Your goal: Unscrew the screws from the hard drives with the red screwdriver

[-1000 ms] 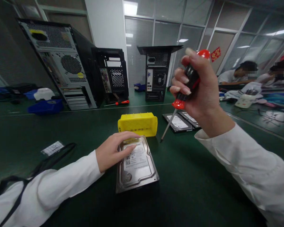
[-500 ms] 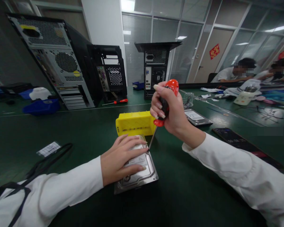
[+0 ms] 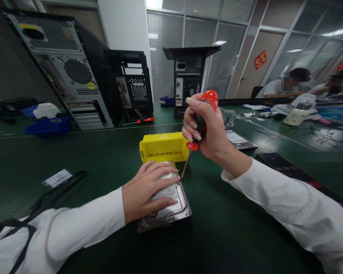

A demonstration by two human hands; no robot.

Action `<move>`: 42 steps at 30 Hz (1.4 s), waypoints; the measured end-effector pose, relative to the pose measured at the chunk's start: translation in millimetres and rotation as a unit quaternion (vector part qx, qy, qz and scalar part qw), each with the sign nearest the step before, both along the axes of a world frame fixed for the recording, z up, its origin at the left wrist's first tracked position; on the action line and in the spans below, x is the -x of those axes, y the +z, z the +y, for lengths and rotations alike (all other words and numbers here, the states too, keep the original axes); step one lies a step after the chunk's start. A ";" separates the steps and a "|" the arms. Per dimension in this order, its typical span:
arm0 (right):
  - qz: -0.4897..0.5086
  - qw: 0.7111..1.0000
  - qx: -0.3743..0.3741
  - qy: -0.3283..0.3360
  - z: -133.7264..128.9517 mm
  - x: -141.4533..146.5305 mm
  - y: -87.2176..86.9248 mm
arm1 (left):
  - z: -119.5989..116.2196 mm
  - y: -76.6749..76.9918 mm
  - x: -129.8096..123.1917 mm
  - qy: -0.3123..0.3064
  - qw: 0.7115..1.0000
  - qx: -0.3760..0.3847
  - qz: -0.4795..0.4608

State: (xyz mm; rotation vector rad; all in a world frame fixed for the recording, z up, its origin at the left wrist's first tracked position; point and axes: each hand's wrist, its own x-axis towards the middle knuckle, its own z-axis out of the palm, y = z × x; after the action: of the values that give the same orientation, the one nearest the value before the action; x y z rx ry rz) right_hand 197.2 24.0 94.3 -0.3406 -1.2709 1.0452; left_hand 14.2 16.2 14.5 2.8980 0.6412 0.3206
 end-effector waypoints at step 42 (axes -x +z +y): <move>0.005 1.000 0.000 0.001 -0.7 1.7 0.1 | -0.5 0.8 0.0 0.004 1.000 0.001 -0.027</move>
State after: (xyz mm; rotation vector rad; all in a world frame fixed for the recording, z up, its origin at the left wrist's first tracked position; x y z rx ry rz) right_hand 195.5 23.3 94.4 -0.3340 -1.2626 1.0486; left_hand 14.3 15.7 15.3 2.8757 0.6428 0.3973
